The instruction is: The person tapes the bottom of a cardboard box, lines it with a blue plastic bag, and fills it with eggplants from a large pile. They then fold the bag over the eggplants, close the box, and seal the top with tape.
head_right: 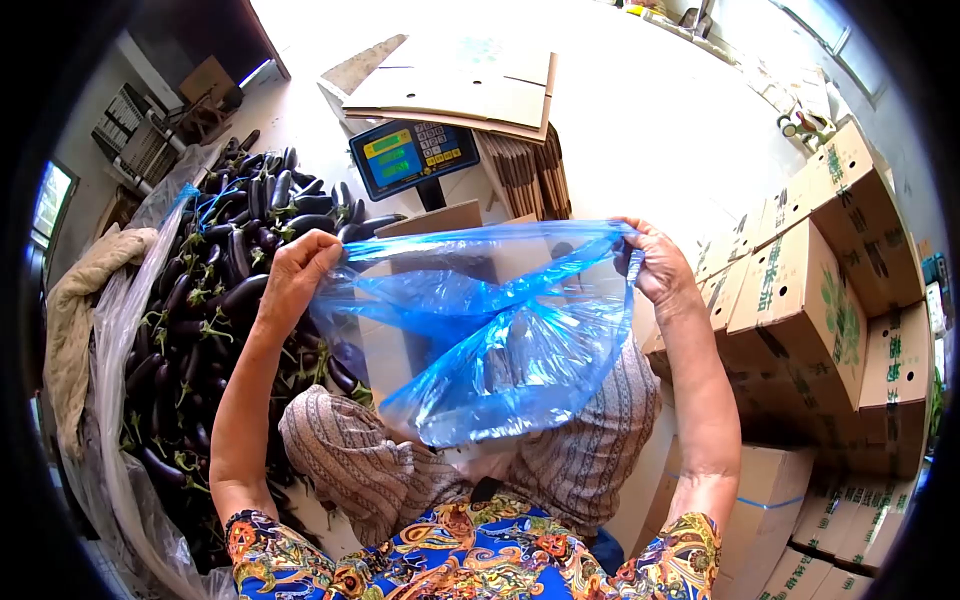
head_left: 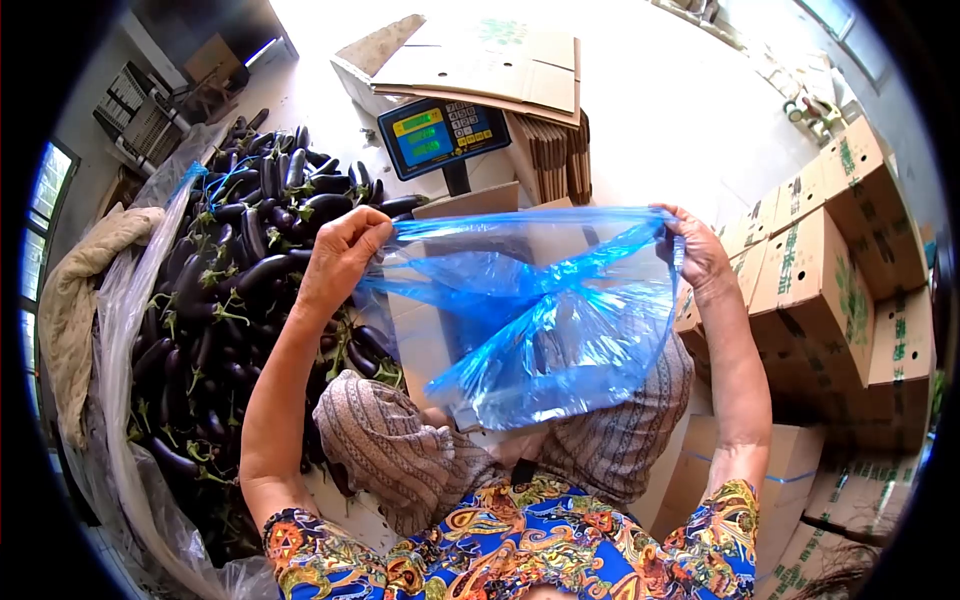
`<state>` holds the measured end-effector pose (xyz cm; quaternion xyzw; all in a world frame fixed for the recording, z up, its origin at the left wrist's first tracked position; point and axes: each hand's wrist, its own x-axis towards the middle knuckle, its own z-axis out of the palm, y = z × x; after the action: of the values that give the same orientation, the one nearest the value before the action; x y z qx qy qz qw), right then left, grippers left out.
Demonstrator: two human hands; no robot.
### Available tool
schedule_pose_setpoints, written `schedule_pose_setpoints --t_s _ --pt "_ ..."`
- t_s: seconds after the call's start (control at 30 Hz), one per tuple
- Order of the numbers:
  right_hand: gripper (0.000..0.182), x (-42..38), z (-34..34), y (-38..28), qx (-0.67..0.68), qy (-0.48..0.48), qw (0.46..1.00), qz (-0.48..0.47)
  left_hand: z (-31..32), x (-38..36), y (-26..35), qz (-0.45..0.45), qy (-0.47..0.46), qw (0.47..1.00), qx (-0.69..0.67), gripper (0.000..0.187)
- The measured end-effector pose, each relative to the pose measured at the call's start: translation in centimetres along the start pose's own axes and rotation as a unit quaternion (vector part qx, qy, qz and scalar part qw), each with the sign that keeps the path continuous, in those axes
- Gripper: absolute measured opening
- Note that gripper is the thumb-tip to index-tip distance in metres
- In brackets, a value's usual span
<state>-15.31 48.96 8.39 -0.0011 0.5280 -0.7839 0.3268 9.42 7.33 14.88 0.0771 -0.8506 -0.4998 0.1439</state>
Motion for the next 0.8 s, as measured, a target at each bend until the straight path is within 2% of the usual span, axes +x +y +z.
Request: schedule_pose_setpoints --t_s 0.03,0.13,0.17,0.2,0.3,0.37,0.53,0.6,0.67,0.73,0.77,0.8 --pt "0.018 0.9 -0.3 0.4 0.011 -0.036 0.999 0.009 -0.2 0.4 -1.2 -0.001 0.0 1.0 0.012 0.014" --pt "0.018 3.8 0.8 2.5 -0.106 0.065 0.991 -0.042 -0.3 1.7 -4.8 -0.011 0.022 0.999 0.028 0.015" --pt "0.029 5.5 -0.7 3.0 -0.152 -0.031 0.987 -0.04 -0.3 2.3 -6.0 -0.016 0.043 0.999 0.022 0.015" --pt "0.03 6.9 -2.2 4.0 -0.181 -0.052 0.98 -0.058 -0.2 2.9 -7.0 -0.021 0.064 0.998 0.016 0.015" --pt "0.034 7.8 1.6 2.8 -0.365 -0.007 0.931 -0.017 0.2 5.1 -9.9 -0.02 0.109 0.993 0.035 0.017" --pt "0.036 8.7 2.9 2.3 -0.376 -0.011 0.926 -0.032 0.6 6.8 -12.3 -0.019 0.139 0.99 0.034 0.017" --pt "0.028 13.1 2.6 5.0 -0.459 0.034 0.888 -0.013 1.6 8.5 -18.8 -0.045 0.121 0.984 0.125 0.014" --pt "0.021 14.9 0.4 6.7 -0.498 0.037 0.867 -0.001 1.9 8.1 -21.7 -0.058 0.115 0.982 0.141 0.014" --pt "0.02 15.4 -1.9 8.7 -0.506 0.034 0.862 0.022 2.1 7.1 -23.8 -0.112 0.07 0.983 0.124 0.016" --pt "0.022 14.9 -4.5 10.1 -0.554 0.01 0.82 0.144 2.0 5.6 -25.0 -0.137 -0.006 0.977 0.165 0.02" --pt "0.022 13.5 -4.4 9.7 -0.627 -0.03 0.757 0.181 2.0 4.7 -25.2 -0.152 0.01 0.975 0.161 0.019" --pt "0.03 12.3 -4.4 9.2 -0.702 -0.058 0.68 0.202 2.1 3.6 -25.5 -0.168 0.023 0.973 0.156 0.018"
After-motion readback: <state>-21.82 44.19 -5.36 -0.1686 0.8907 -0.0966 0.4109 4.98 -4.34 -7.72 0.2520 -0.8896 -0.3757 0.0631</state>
